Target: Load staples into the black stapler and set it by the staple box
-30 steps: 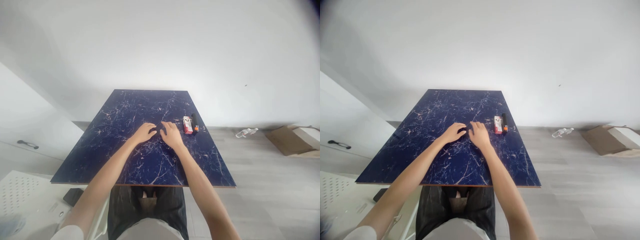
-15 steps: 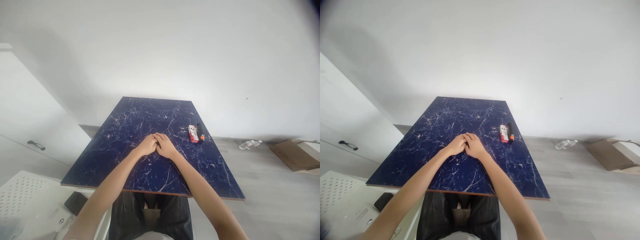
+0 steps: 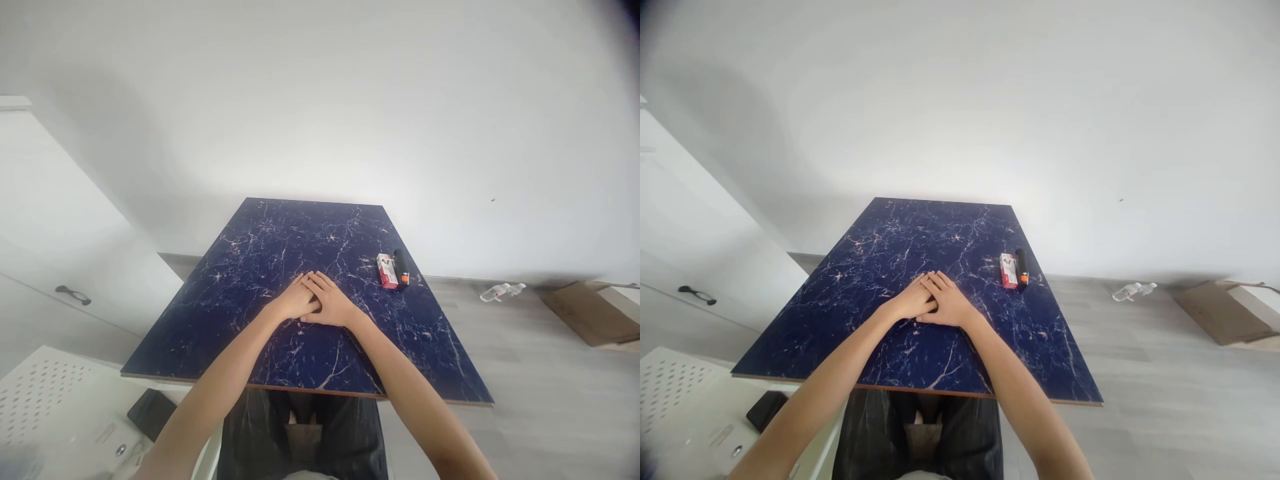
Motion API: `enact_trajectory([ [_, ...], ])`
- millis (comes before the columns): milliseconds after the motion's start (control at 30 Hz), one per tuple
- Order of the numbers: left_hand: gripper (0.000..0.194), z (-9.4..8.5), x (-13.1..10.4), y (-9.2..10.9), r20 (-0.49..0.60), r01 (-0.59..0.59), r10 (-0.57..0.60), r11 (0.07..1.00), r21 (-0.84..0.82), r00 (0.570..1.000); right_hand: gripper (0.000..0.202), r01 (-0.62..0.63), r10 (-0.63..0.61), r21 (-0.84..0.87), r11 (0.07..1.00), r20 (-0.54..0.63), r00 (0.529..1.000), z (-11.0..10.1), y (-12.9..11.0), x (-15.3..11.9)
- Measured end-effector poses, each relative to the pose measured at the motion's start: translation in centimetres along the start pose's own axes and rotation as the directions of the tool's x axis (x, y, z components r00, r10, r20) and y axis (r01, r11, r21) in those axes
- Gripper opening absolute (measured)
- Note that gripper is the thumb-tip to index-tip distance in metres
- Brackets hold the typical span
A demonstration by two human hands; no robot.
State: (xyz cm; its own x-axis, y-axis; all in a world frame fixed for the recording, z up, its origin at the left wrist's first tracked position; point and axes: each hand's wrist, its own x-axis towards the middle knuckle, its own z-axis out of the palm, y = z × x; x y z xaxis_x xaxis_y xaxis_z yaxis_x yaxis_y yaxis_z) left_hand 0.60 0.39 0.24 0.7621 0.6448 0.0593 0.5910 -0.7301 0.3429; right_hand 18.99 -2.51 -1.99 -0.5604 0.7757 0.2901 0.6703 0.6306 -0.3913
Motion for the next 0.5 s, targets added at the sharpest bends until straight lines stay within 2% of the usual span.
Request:
enact_trajectory([
  [233,0.059,-0.60,0.09,0.13,-0.005,0.005,-0.005,1.000,-0.031,1.000,0.109,0.015,-0.015,0.007,1.000,-0.024,1.000,-0.16,0.07,0.19],
  [500,0.060,-0.37,0.21,0.06,-0.002,0.016,-0.016,0.998,-0.054,1.000,0.108,0.000,0.000,0.017,1.000,-0.014,1.000,-0.31,-0.01,0.07],
])
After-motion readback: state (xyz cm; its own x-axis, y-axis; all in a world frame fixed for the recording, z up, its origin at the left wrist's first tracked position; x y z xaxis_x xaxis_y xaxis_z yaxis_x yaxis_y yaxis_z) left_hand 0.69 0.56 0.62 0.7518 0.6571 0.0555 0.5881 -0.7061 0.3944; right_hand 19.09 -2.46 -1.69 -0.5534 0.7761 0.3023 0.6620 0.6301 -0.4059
